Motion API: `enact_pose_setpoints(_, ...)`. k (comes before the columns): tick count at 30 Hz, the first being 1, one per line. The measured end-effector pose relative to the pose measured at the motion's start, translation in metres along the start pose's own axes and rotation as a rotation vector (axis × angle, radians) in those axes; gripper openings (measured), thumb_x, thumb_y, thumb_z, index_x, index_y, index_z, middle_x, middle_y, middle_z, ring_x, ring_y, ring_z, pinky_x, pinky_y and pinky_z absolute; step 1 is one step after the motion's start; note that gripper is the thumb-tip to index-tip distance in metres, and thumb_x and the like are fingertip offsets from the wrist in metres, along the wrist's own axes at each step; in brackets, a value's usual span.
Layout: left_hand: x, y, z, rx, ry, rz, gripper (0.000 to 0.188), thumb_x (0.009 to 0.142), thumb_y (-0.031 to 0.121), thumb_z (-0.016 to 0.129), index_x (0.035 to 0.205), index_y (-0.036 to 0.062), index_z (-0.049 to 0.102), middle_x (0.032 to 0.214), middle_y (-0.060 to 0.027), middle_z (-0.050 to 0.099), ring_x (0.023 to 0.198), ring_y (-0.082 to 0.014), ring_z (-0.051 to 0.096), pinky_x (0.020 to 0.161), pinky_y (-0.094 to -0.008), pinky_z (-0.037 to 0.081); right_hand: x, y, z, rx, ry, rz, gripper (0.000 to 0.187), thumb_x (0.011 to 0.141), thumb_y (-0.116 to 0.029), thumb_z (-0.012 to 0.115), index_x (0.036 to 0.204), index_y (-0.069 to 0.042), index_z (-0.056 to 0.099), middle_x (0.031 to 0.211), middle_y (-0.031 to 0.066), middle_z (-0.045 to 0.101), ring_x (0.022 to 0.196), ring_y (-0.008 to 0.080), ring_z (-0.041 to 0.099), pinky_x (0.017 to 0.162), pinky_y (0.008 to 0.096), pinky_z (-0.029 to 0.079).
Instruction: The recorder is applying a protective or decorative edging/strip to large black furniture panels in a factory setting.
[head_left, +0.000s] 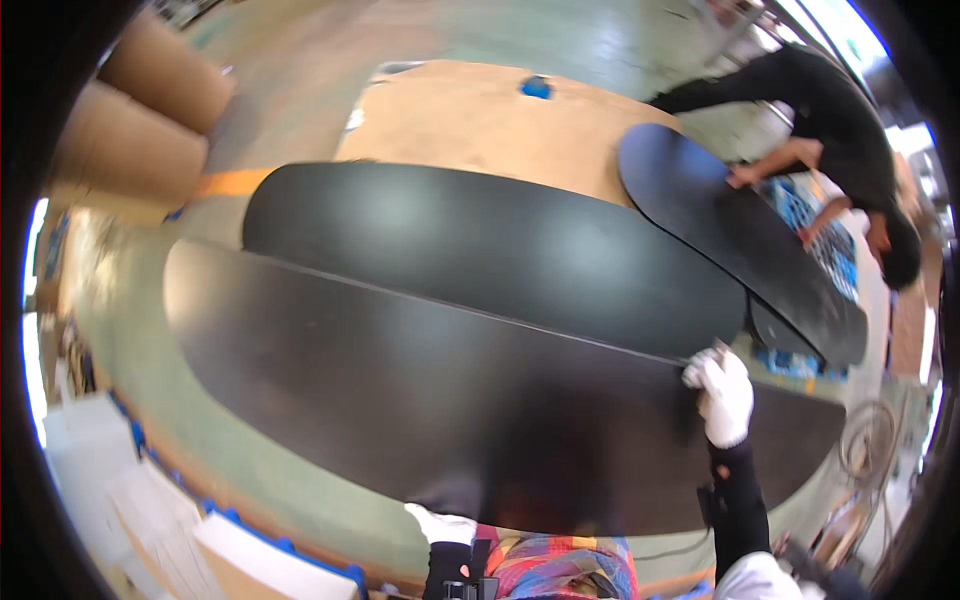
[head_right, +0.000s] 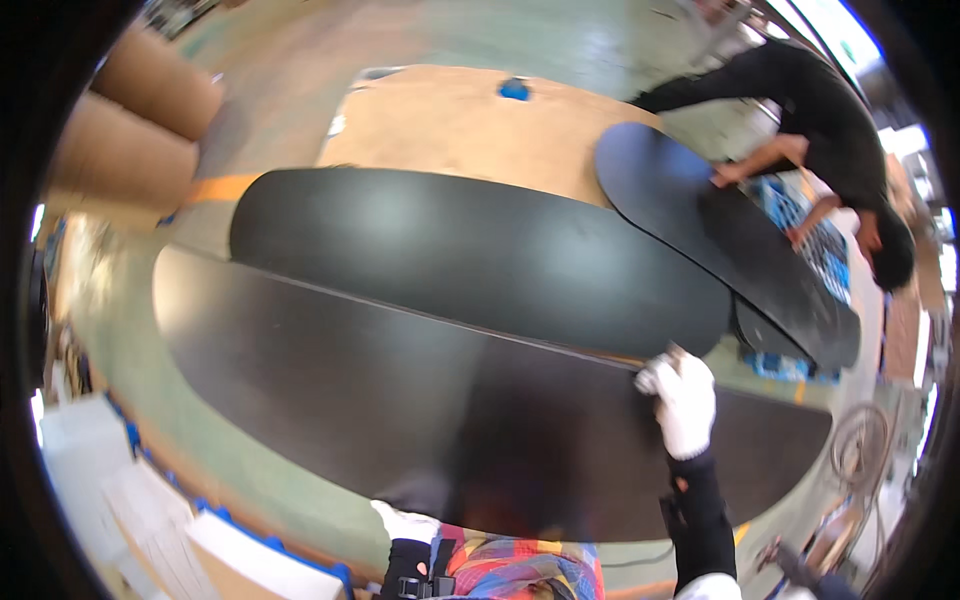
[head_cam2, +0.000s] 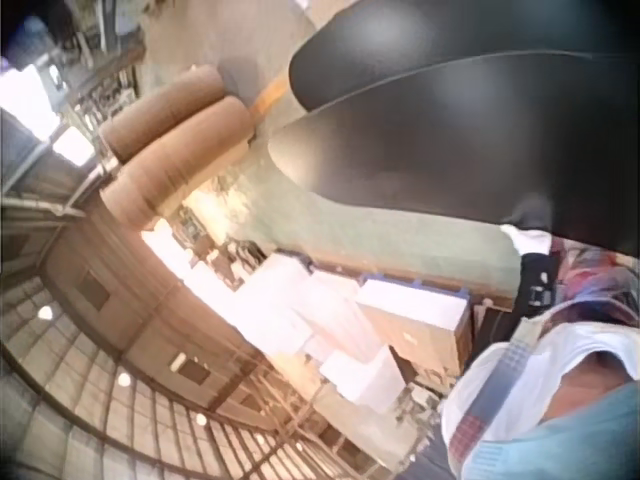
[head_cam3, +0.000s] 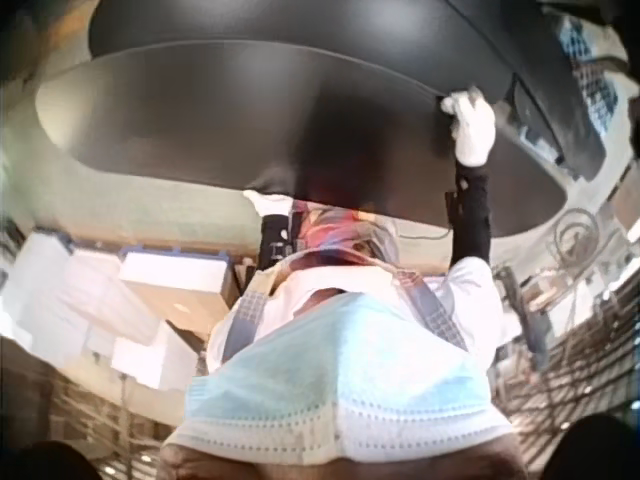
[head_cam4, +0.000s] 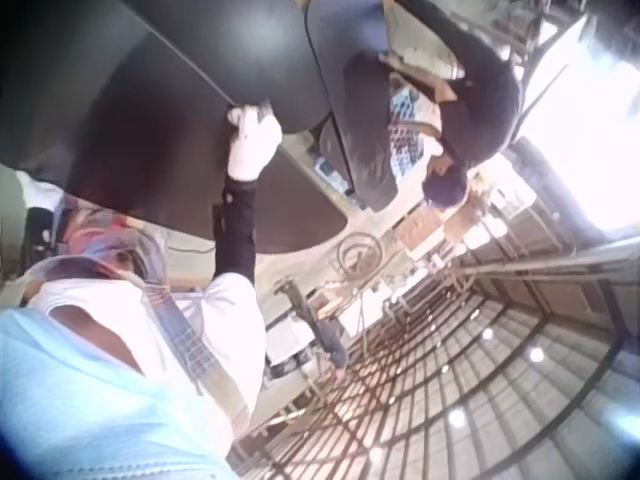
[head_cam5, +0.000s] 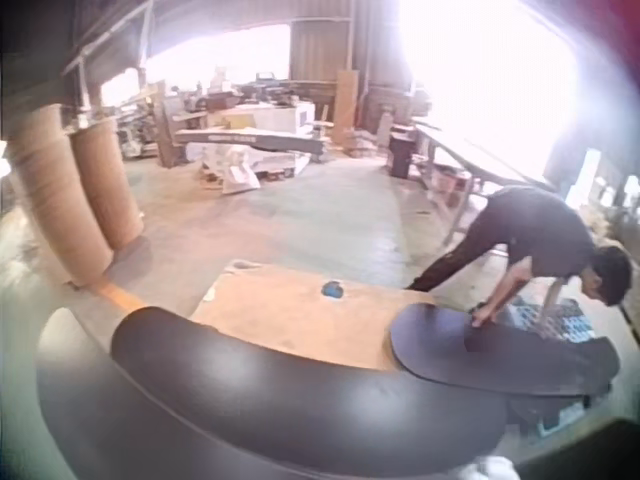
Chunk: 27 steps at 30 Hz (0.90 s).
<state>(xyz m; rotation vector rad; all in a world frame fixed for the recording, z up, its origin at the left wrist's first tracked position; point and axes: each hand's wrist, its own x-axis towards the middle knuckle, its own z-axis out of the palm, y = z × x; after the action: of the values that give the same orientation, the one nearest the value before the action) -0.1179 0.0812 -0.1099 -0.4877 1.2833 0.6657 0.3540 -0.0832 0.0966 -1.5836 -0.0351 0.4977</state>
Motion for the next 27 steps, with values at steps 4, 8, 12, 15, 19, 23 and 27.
enact_pose_setpoints(4,-0.009,-0.005,0.105,0.314,-0.135,-0.084,0.072,0.09,0.071,0.041,0.138,0.0184,0.052,0.142,-0.0029,0.05,0.132,-0.0268,0.042,0.109,-0.0473,0.036,0.055,0.013,0.022,-0.684,0.001,-0.174,0.02,0.084,-0.016,0.058,0.068,-0.006,0.065,0.067,0.0097,0.066,0.062,0.0261,0.061,0.06,0.0349,0.048)
enact_pose_setpoints(8,-0.015,-0.022,0.168,0.349,-0.236,0.051,0.07,0.087,0.063,0.058,0.13,0.0073,0.055,0.138,-0.0109,0.053,0.127,-0.0319,0.046,0.112,-0.0483,0.034,0.11,0.055,0.028,-1.011,-0.076,-0.515,0.006,0.079,-0.023,0.064,0.075,-0.02,0.061,0.063,0.0073,0.057,0.059,0.0257,0.06,0.054,0.0391,0.045)
enact_pose_setpoints(12,0.029,0.002,0.179,0.357,-0.065,0.074,0.079,0.082,0.066,0.062,0.135,0.0086,0.05,0.142,-0.0096,0.049,0.132,-0.0315,0.041,0.114,-0.0473,0.03,0.155,0.103,0.045,-1.342,0.045,-0.756,0.011,0.085,-0.029,0.059,0.077,-0.022,0.061,0.062,0.004,0.058,0.058,0.0223,0.061,0.052,0.0384,0.044)
enact_pose_setpoints(15,0.056,-0.001,0.196,0.367,0.136,0.157,0.076,0.081,0.066,0.064,0.131,0.0103,0.053,0.14,-0.007,0.051,0.13,-0.0302,0.042,0.113,-0.0467,0.032,0.181,0.124,0.042,-1.408,0.033,-0.653,0.011,0.084,-0.031,0.06,0.077,-0.022,0.06,0.062,0.0045,0.059,0.058,0.0235,0.062,0.052,0.0391,0.045)
enact_pose_setpoints(19,0.105,0.032,0.194,0.472,0.13,0.215,0.073,0.077,0.065,0.07,0.129,0.0163,0.056,0.135,-0.0035,0.054,0.126,-0.0273,0.046,0.108,-0.0439,0.036,0.218,0.148,0.061,-1.31,-0.022,-0.546,0.009,0.082,-0.03,0.061,0.078,-0.023,0.061,0.064,0.0046,0.062,0.061,0.0254,0.064,0.054,0.0398,0.046)
enact_pose_setpoints(23,0.145,0.029,0.218,0.463,0.334,0.337,0.075,0.067,0.068,0.076,0.125,0.0242,0.057,0.135,0.0032,0.053,0.125,-0.0208,0.046,0.101,-0.0401,0.039,0.259,0.179,0.068,-1.267,-0.085,-0.436,0.016,0.083,-0.033,0.059,0.075,-0.02,0.062,0.068,0.0054,0.066,0.064,0.0264,0.065,0.057,0.0399,0.047)
enact_pose_setpoints(27,0.161,-0.021,0.261,0.501,0.241,0.375,0.061,0.072,0.063,0.076,0.114,0.0206,0.062,0.118,0.0028,0.064,0.105,-0.0233,0.059,0.089,-0.0442,0.048,0.31,0.21,0.067,-0.813,-0.185,0.038,0.04,0.087,-0.041,0.045,0.065,-0.018,0.07,0.075,0.0051,0.07,0.074,0.0263,0.065,0.071,0.0358,0.048)
